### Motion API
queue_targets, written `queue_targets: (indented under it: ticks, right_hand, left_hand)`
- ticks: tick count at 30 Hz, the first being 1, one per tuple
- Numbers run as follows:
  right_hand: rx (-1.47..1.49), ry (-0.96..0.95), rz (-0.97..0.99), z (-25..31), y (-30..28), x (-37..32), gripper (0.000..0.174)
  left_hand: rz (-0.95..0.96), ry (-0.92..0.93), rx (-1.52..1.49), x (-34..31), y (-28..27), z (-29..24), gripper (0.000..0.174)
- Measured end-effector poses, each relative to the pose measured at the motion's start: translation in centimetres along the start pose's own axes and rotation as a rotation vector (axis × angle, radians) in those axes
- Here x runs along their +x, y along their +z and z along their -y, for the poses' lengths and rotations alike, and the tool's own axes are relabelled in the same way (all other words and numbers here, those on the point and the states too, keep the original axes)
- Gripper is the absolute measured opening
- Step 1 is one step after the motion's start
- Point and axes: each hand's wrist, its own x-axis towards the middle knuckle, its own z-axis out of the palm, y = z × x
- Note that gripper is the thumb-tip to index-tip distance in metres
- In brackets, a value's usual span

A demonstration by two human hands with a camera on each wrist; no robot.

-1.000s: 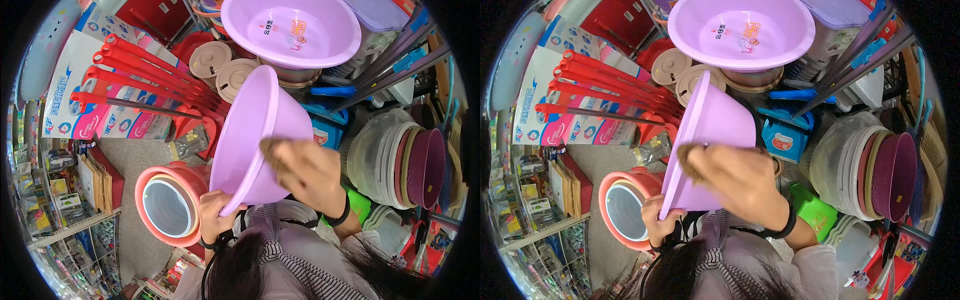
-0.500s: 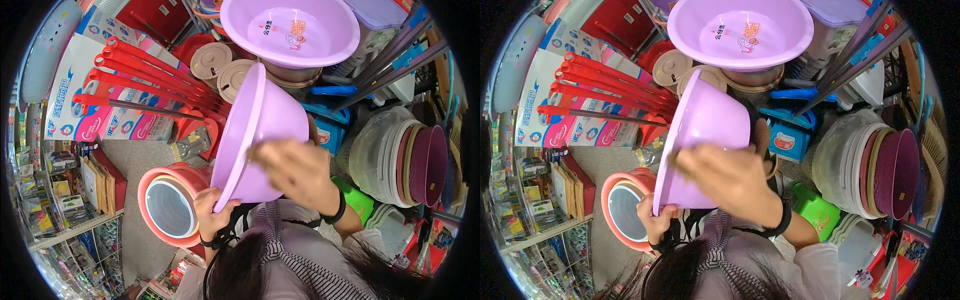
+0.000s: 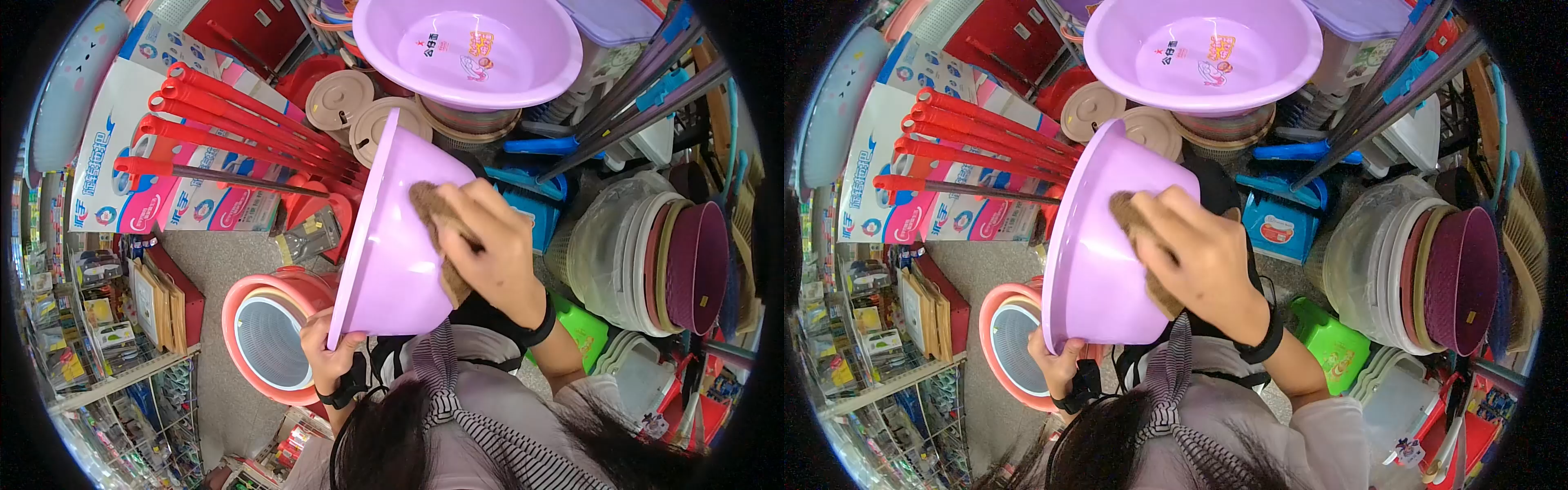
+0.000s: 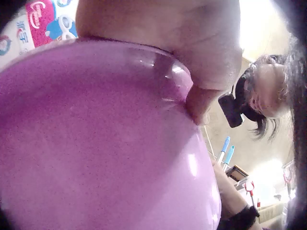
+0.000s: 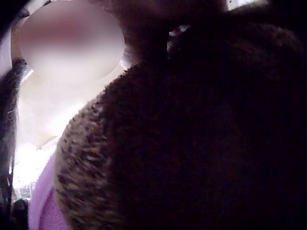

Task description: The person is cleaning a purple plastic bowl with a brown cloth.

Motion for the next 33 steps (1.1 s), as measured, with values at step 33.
queue_targets:
  ticks: [33]
  right_hand:
    - [0.078, -0.238, -0.023, 1.0, 2.0, -4.4, 0.026]
  left_hand:
    - [-0.332, -0.202, 0.141, 0.3, -0.5, -3.2, 0.040]
